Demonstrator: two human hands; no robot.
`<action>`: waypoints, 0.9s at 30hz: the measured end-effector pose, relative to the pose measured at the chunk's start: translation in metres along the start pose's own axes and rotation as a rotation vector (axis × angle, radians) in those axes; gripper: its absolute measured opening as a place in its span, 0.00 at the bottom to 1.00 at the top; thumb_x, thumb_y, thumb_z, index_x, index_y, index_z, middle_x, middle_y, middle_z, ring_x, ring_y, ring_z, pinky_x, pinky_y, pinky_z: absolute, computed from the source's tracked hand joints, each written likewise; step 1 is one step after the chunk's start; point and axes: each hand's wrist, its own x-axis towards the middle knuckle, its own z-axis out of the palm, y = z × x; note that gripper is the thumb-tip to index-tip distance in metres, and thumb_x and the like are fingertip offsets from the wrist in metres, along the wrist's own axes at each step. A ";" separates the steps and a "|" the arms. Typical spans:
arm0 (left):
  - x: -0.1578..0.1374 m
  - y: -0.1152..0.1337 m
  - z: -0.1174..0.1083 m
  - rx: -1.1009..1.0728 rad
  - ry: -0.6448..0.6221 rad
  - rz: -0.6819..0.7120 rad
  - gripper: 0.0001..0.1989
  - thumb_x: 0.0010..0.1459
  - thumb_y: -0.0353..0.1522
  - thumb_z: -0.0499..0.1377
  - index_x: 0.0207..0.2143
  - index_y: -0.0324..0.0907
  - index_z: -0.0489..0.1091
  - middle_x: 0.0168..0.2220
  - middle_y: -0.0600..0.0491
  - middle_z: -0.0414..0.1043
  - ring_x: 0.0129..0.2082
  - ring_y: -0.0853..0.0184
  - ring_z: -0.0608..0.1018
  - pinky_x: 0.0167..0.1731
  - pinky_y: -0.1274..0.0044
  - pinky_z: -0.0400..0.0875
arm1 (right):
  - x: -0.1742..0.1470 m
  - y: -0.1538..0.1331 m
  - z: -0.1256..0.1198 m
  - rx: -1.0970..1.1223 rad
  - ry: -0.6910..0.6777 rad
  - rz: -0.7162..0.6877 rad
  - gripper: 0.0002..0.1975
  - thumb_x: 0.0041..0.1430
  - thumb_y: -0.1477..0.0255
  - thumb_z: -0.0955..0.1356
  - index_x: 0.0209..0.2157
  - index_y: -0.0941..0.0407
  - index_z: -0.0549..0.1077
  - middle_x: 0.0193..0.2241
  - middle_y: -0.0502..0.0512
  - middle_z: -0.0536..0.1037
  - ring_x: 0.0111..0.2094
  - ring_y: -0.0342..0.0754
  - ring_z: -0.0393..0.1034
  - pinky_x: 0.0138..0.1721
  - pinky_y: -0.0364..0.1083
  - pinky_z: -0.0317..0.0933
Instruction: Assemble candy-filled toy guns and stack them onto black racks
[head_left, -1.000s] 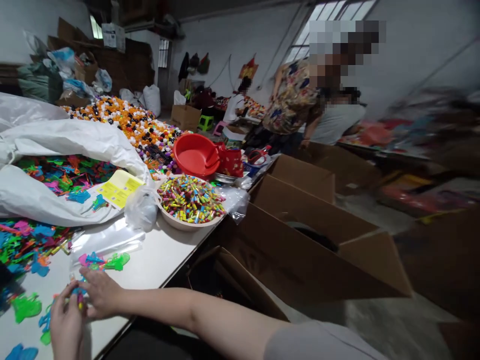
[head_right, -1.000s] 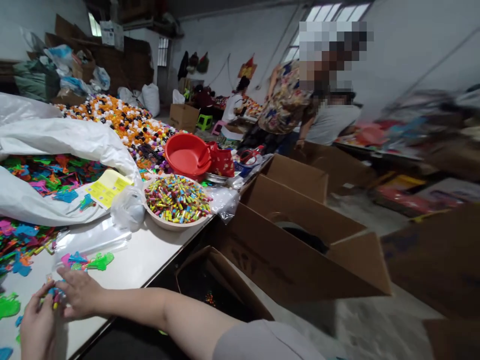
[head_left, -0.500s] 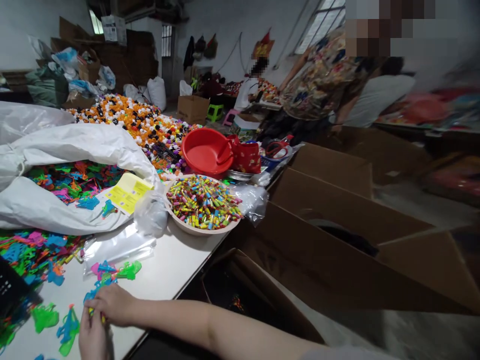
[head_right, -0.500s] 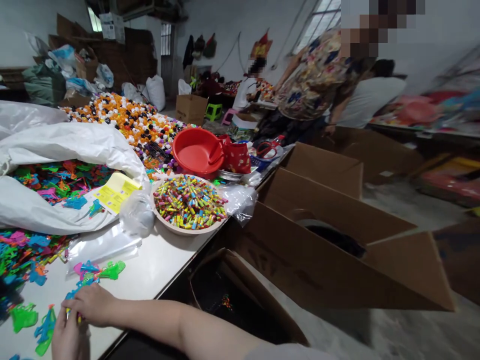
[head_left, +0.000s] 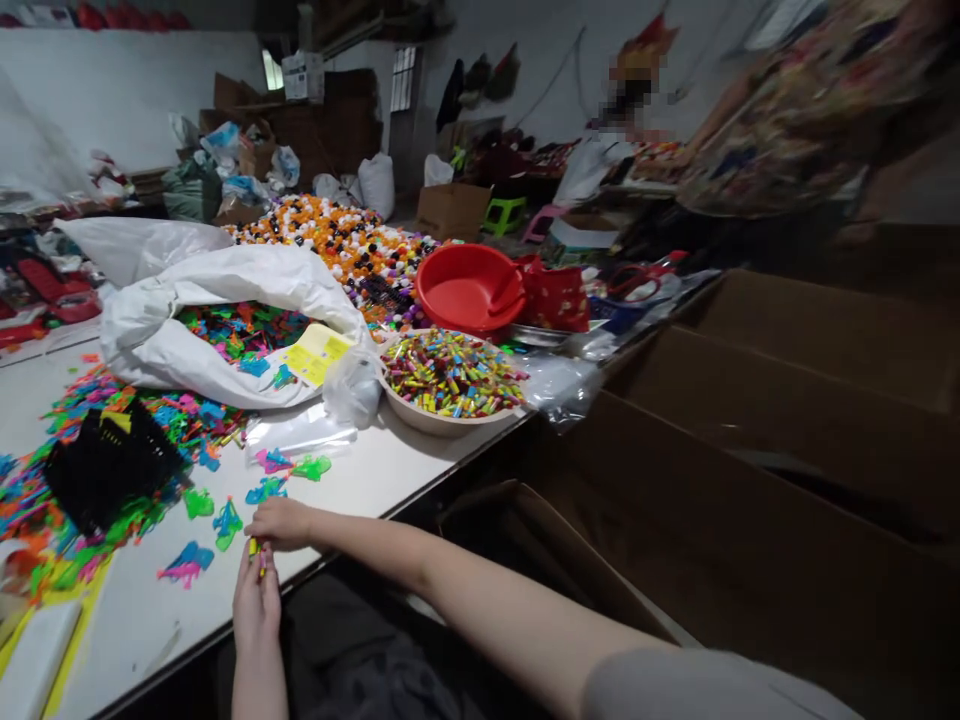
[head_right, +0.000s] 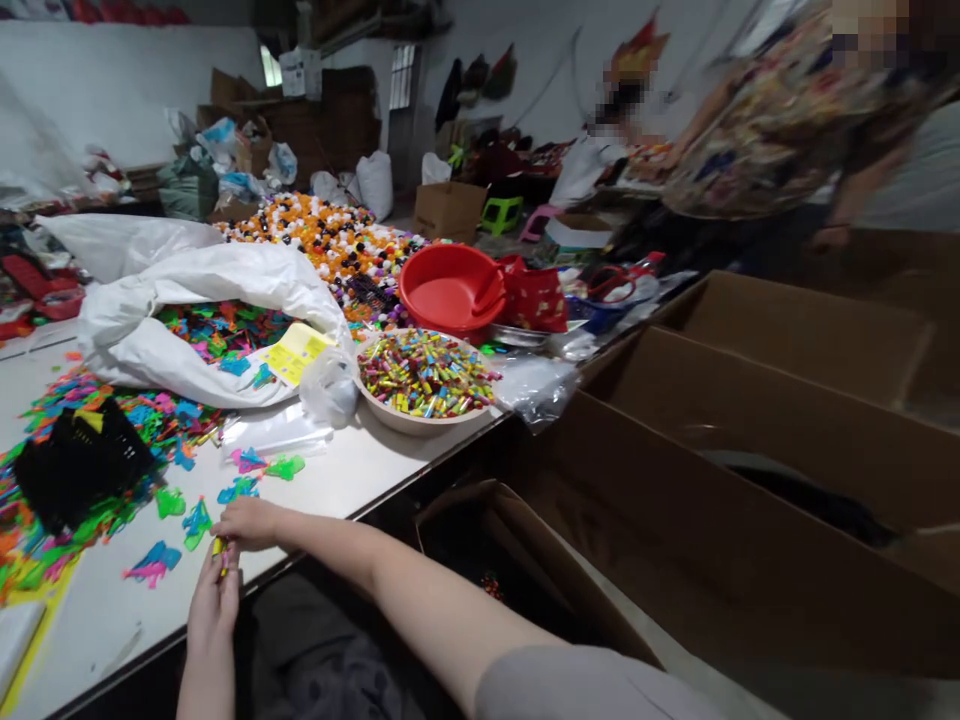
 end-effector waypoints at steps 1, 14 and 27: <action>-0.007 0.000 -0.010 -0.005 0.013 -0.014 0.15 0.57 0.20 0.50 0.44 0.39 0.68 0.39 0.51 0.72 0.37 0.79 0.76 0.47 0.89 0.68 | 0.001 -0.001 -0.001 0.014 -0.007 -0.002 0.16 0.61 0.63 0.61 0.45 0.58 0.70 0.34 0.56 0.74 0.37 0.47 0.64 0.39 0.45 0.55; -0.120 -0.033 -0.102 0.339 0.036 0.206 0.21 0.54 0.31 0.58 0.52 0.43 0.66 0.54 0.45 0.69 0.49 0.61 0.76 0.48 0.71 0.74 | -0.108 -0.188 0.008 1.602 0.188 0.931 0.15 0.52 0.53 0.61 0.25 0.51 0.66 0.12 0.44 0.58 0.14 0.42 0.49 0.23 0.46 0.54; -0.124 -0.080 -0.133 1.214 -0.066 0.784 0.24 0.60 0.33 0.43 0.56 0.44 0.63 0.57 0.46 0.65 0.60 0.61 0.64 0.64 0.60 0.48 | -0.106 -0.232 -0.014 2.052 0.146 1.069 0.26 0.40 0.47 0.70 0.29 0.56 0.77 0.27 0.53 0.75 0.28 0.44 0.68 0.40 0.46 0.61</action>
